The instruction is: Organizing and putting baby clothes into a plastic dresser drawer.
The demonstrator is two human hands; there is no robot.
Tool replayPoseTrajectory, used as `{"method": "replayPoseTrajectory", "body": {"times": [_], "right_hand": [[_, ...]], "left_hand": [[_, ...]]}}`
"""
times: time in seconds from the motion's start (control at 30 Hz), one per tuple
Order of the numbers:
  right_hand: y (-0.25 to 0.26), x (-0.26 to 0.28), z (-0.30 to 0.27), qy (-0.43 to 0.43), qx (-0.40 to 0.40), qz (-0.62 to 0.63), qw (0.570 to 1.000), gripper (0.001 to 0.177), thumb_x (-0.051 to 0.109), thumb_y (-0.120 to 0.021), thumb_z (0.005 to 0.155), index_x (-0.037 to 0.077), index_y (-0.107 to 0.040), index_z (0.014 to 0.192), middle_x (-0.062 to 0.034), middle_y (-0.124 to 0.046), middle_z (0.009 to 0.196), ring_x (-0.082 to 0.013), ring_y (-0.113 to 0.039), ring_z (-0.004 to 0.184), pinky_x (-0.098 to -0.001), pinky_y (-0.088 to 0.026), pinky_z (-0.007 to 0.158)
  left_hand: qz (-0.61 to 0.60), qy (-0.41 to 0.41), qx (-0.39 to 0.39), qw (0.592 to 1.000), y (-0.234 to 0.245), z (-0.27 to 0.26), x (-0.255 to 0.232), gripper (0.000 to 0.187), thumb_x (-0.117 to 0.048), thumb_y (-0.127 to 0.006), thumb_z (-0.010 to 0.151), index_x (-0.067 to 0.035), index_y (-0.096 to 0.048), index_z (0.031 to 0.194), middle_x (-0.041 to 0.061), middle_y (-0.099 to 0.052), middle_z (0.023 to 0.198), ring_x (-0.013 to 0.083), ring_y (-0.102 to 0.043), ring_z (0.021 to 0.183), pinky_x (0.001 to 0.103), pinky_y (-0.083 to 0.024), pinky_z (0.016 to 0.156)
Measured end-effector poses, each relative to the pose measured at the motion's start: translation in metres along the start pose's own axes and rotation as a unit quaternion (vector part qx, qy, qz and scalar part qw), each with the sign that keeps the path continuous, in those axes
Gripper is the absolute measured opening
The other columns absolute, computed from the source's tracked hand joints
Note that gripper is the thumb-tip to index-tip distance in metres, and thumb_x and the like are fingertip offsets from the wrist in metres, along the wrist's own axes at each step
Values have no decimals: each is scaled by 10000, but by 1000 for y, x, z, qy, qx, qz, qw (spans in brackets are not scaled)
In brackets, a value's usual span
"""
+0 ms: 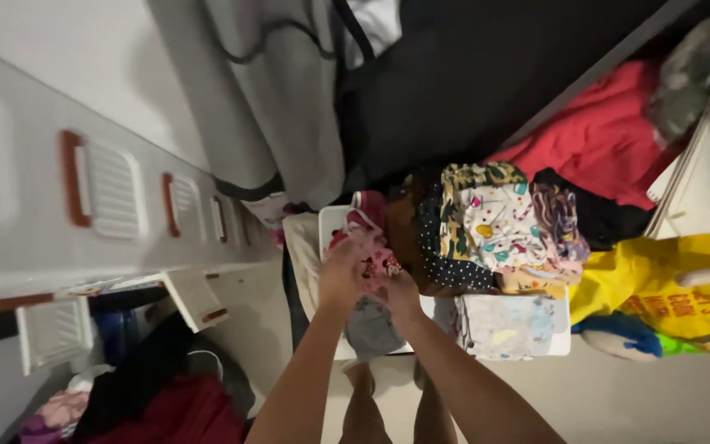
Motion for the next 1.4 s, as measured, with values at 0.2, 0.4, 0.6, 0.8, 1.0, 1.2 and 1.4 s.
{"method": "replayPoseTrajectory", "body": {"times": [0.2, 0.4, 0.6, 0.8, 1.0, 1.2, 1.4], "right_hand": [[33, -29, 36, -76, -61, -39, 994, 183, 200, -532, 945, 169, -698, 1018, -31, -719, 861, -164, -700, 679, -359, -577, 626], [2, 2, 14, -65, 32, -47, 996, 92, 197, -640, 964, 177, -670, 1048, -12, -703, 921, -130, -667, 751, -298, -532, 651], [57, -41, 28, -40, 47, -7, 998, 154, 143, -686, 981, 82, -681, 1122, -55, -634, 915, -176, -640, 799, -366, -547, 687], [110, 129, -110, 241, -83, -311, 916, 327, 83, -741, 882, 49, -718, 1206, -89, -765, 1041, -161, -689, 911, -309, -568, 811], [193, 305, -142, 448, -307, -447, 711, 388, 171, -762, 914, 10, -621, 1238, -155, -653, 1147, -265, -643, 1029, -376, -526, 852], [198, 351, -61, 344, -270, -387, 811, 601, 411, -836, 824, -20, -649, 1200, -159, -731, 1013, -270, -731, 897, -375, -567, 792], [247, 343, -6, 197, -262, -495, 805, 529, 475, -779, 858, 4, -760, 1100, -186, -722, 921, -287, -739, 846, -407, -536, 775]], "left_hand": [[197, -87, 150, 965, -72, -19, -14, 657, -262, -565, 888, -128, -435, 1518, 121, -323, 1650, 354, -252, 1495, 603, -269, 1137], [209, -56, 2, 976, -49, -38, -28, 588, -353, -510, 992, -126, -419, 1526, 107, -350, 1620, 359, -262, 1522, 656, -181, 1205], [212, 13, 117, 970, -82, -37, 1, 622, -452, -433, 1010, -165, -342, 1555, 100, -284, 1651, 370, -232, 1514, 701, -172, 1145], [71, -41, 7, 997, -33, -16, -116, 655, -414, -473, 1028, -67, -344, 1569, 213, -255, 1661, 451, -284, 1477, 675, -214, 1146], [16, -242, -43, 969, -20, -20, -283, 566, -304, -554, 1007, -72, -454, 1514, 173, -325, 1648, 406, -349, 1514, 625, -266, 1199], [-13, -291, 41, 956, -89, -13, -362, 545, -229, -561, 981, -100, -518, 1509, 125, -354, 1633, 365, -311, 1519, 577, -244, 1207], [59, -252, 36, 965, -144, -5, -324, 479, -270, -587, 964, -49, -561, 1388, 127, -331, 1643, 326, -286, 1529, 545, -241, 1202]]}}
Point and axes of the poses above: each hand's wrist, its own z-axis towards the middle knuckle, its own y-axis out of the back of the hand, x = y × z, the point moved 6 cm from there along z, towards the middle knuckle
